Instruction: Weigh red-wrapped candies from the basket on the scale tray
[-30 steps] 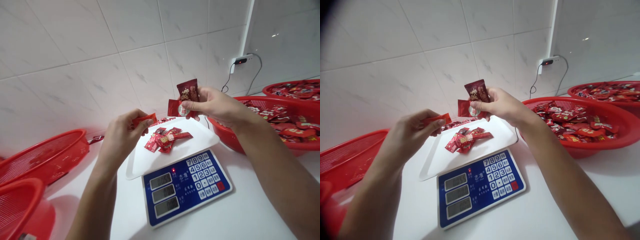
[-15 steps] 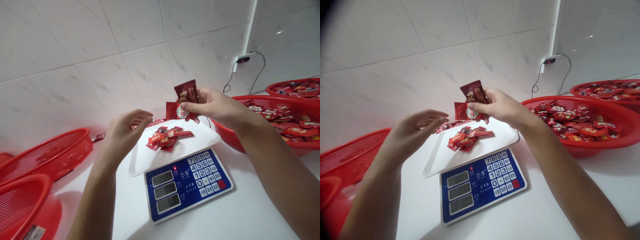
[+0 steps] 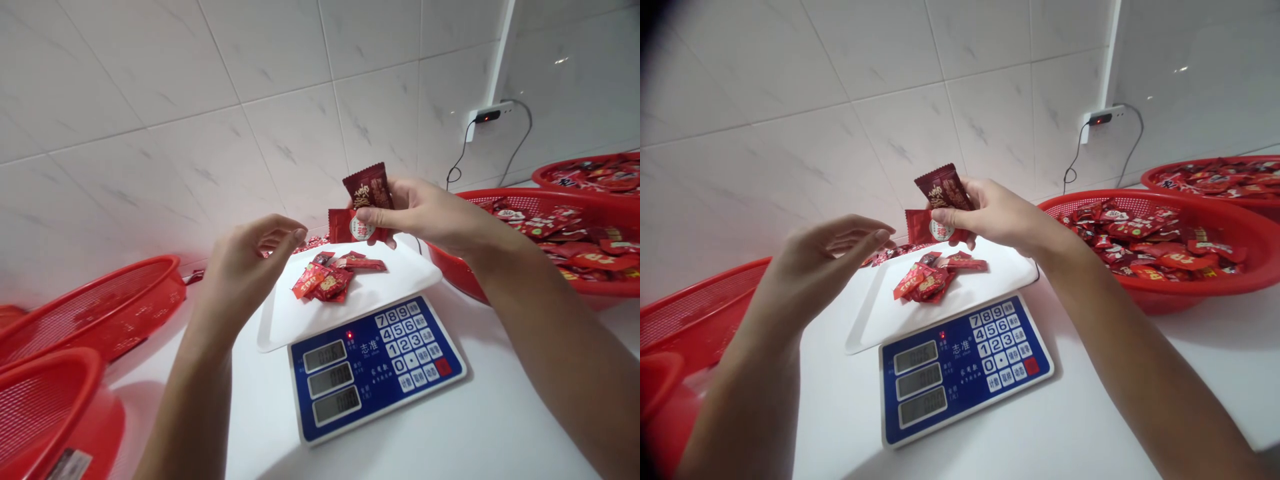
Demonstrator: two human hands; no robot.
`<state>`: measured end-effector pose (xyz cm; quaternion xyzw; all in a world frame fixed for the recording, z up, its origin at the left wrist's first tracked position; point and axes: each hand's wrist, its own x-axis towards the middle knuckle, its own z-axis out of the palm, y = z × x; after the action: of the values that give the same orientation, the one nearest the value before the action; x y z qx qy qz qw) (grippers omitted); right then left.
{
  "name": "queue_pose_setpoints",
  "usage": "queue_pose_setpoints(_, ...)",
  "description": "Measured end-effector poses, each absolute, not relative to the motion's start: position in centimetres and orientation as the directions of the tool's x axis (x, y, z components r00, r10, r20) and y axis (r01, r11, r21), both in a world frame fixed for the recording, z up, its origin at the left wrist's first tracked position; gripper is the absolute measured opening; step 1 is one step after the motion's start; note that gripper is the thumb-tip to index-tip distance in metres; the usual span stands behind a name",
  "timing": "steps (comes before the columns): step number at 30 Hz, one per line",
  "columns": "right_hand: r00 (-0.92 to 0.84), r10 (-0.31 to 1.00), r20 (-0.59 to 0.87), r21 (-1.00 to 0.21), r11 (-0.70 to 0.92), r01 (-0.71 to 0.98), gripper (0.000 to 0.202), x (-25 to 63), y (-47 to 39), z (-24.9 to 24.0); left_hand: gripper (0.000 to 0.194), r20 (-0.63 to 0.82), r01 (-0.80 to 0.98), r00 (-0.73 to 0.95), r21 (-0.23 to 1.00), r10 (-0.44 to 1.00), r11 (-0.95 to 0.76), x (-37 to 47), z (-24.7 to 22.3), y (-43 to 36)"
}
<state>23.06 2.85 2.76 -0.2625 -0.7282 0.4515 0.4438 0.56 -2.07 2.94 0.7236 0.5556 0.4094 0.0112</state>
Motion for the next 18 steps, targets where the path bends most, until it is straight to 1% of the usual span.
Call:
queue_pose_setpoints(9, -0.483, 0.775, 0.408, -0.887, 0.462, -0.006, 0.008, 23.1, 2.9, 2.7, 0.017, 0.562, 0.798, 0.053, 0.473, 0.825, -0.373, 0.9, 2.9, -2.2)
queue_pose_setpoints(12, -0.481, 0.774, 0.412, -0.886, 0.464, -0.013, 0.008, 23.3, 3.1, 2.7, 0.022, 0.571, 0.786, 0.042, 0.488, 0.820, -0.380, 0.8, 2.7, -1.9)
queue_pose_setpoints(13, -0.475, 0.778, 0.412, -0.886, 0.463, -0.011, 0.009, 23.4, 3.1, 2.7, 0.027, 0.573, 0.777, 0.037, 0.499, 0.819, -0.384, 0.7, 2.6, -1.6)
queue_pose_setpoints(14, -0.462, 0.784, 0.415, -0.886, 0.464, -0.008, 0.009, 23.6, 3.3, 2.7, 0.036, 0.564, 0.771, 0.042, 0.506, 0.825, -0.386, 0.5, 2.3, -1.2)
queue_pose_setpoints(15, -0.443, 0.791, 0.421, -0.884, 0.468, -0.006, 0.009, 23.8, 3.4, 2.7, 0.049, 0.540, 0.772, 0.063, 0.506, 0.839, -0.384, 0.4, 2.0, -0.7)
queue_pose_setpoints(16, -0.423, 0.798, 0.429, -0.882, 0.471, -0.005, 0.008, 24.0, 3.6, 2.6, 0.065, 0.494, 0.781, 0.104, 0.497, 0.863, -0.378, 0.4, 1.5, -0.1)
queue_pose_setpoints(18, -0.395, 0.805, 0.443, -0.877, 0.481, -0.006, 0.009, 24.4, 4.0, 2.5, 0.091, 0.322, 0.829, 0.220, 0.435, 0.921, -0.351, 0.6, 0.4, 1.3)
